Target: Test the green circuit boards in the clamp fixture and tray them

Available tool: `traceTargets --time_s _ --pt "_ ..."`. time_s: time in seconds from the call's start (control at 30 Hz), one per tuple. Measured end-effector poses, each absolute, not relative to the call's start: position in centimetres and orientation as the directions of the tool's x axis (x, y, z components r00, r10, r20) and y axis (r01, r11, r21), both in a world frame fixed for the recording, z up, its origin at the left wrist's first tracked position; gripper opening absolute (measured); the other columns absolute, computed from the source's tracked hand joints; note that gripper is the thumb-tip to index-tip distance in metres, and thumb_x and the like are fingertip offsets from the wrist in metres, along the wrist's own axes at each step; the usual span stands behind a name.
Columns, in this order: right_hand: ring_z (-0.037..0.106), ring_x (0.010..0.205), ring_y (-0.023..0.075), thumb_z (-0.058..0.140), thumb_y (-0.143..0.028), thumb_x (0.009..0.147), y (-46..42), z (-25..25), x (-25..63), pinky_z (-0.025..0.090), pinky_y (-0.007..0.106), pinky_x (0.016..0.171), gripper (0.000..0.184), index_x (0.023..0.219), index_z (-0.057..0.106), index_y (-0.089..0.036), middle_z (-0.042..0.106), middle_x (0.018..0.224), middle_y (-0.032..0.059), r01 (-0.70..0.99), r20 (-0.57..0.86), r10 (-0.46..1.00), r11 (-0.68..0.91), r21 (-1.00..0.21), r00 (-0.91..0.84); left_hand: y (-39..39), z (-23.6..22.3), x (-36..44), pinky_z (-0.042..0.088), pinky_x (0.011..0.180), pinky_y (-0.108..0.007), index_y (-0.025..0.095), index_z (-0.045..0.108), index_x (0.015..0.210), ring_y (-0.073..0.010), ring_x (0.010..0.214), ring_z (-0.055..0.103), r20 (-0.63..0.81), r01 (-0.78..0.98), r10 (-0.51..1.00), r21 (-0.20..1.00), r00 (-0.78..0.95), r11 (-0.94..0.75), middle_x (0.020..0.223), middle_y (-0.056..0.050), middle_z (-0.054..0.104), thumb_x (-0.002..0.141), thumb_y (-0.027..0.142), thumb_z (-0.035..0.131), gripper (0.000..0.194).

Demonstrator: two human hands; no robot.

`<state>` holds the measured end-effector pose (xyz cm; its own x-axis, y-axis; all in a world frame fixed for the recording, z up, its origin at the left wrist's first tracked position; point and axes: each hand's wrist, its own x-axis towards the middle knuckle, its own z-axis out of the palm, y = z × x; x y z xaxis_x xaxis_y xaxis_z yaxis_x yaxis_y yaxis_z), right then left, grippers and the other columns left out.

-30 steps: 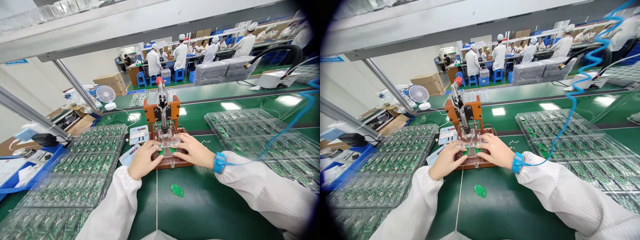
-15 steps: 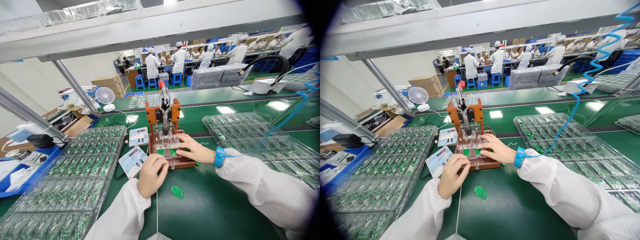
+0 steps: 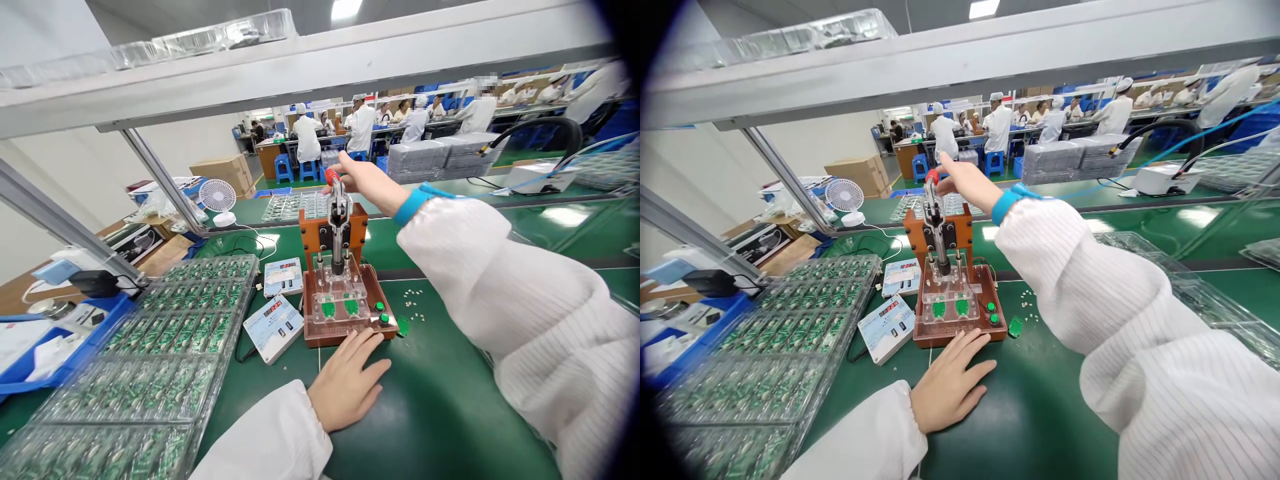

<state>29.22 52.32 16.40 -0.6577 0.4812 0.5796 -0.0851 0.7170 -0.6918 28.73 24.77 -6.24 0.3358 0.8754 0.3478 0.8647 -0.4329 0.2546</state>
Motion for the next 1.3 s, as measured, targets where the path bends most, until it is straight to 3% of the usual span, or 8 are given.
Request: traceTargets --time_s 0.07,0.13,0.3,0.43,0.57,0.9,1.1,1.3 --pt "0.07 0.078 0.0102 0.023 -0.055 0.109 51.5 18.0 28.2 0.057 0.033 0.09 0.066 0.107 0.068 -0.007 0.073 0.085 0.0038 -0.068 0.467 0.509 0.621 -0.781 -0.723 24.8 -6.2 28.7 0.035 0.122 -0.057 0.016 0.058 0.133 -0.0325 0.154 0.028 0.349 0.861 0.874 0.261 0.338 -0.437 0.16 -0.015 0.04 0.097 0.022 0.056 0.036" --pt "0.068 0.077 0.008 0.028 -0.054 0.108 49.9 19.2 28.4 0.057 0.028 0.085 0.061 0.11 0.067 -0.007 0.071 0.084 0.0009 -0.095 0.512 0.53 0.627 -0.773 -0.676 24.9 -6.2 28.7 0.034 0.123 -0.057 0.017 0.058 0.133 -0.0316 0.154 0.028 0.348 0.856 0.874 0.272 0.338 -0.439 0.16 -0.014 0.041 0.097 0.021 0.056 0.036" --pt "0.07 0.086 0.0109 0.038 -0.05 0.107 43.3 18.1 33.0 0.058 0.027 0.083 0.046 0.131 0.062 -0.018 0.069 0.093 -0.0021 -0.283 0.867 0.324 0.851 -0.442 -0.378 24.9 -6.3 28.7 0.033 0.124 -0.058 0.018 0.06 0.132 -0.0319 0.154 0.028 0.34 0.855 0.879 0.282 0.334 -0.434 0.159 -0.015 0.042 0.097 0.021 0.056 0.035" --pt "0.07 0.105 0.0198 0.038 -0.04 0.109 39.2 14.6 35.9 0.058 0.041 0.097 0.037 0.134 0.061 -0.027 0.071 0.11 0.002 -0.183 0.909 0.221 0.936 -0.299 -0.355 24.9 -6.5 28.8 0.031 0.124 -0.057 0.018 0.06 0.131 -0.032 0.155 0.027 0.331 0.861 0.884 0.278 0.331 -0.426 0.158 -0.014 0.043 0.095 0.022 0.059 0.036" --pt "0.067 0.113 0.0214 0.042 -0.027 0.108 37.9 12.2 36.3 0.056 0.042 0.101 0.031 0.131 0.062 -0.029 0.073 0.117 0.0026 -0.169 0.938 0.135 0.966 -0.196 -0.318 25.0 -6.6 28.9 0.031 0.125 -0.056 0.018 0.061 0.13 -0.0318 0.155 0.026 0.345 0.861 0.878 0.27 0.332 -0.431 0.159 -0.014 0.041 0.094 0.023 0.062 0.036" --pt "0.059 0.133 0.0262 0.051 -0.006 0.097 38.2 5.3 35.3 0.055 0.05 0.109 0.044 0.133 0.06 -0.028 0.071 0.124 0.0069 -0.183 0.964 0.132 0.967 -0.176 -0.232 25.2 -6.6 28.9 0.036 0.123 -0.05 0.02 0.066 0.12 -0.0296 0.148 0.039 0.379 0.877 0.87 0.232 0.316 -0.42 0.149 -0.014 0.052 0.095 0.028 0.061 0.027" --pt "0.051 0.142 0.0315 0.056 -0.005 0.092 37.8 3.4 34.5 0.053 0.061 0.111 0.06 0.143 0.051 -0.034 0.065 0.131 0.0063 -0.231 0.947 0.233 0.931 -0.283 -0.223 25.4 -6.5 28.8 0.044 0.117 -0.044 0.018 0.066 0.117 -0.0292 0.144 0.043 0.433 0.871 0.834 0.188 0.341 -0.453 0.141 -0.014 0.057 0.096 0.03 0.059 0.025" --pt "0.036 0.152 0.0337 0.056 -0.003 0.09 37.3 1.9 34.1 0.063 0.058 0.1 0.075 0.153 0.039 -0.041 0.056 0.145 0.0052 -0.317 0.909 0.326 0.86 -0.399 -0.26 25.4 -7.3 28.8 0.052 0.105 -0.041 0.018 0.066 0.119 -0.0285 0.135 0.052 0.396 0.88 0.848 0.167 0.353 -0.445 0.138 -0.015 0.059 0.098 0.031 0.056 0.026"
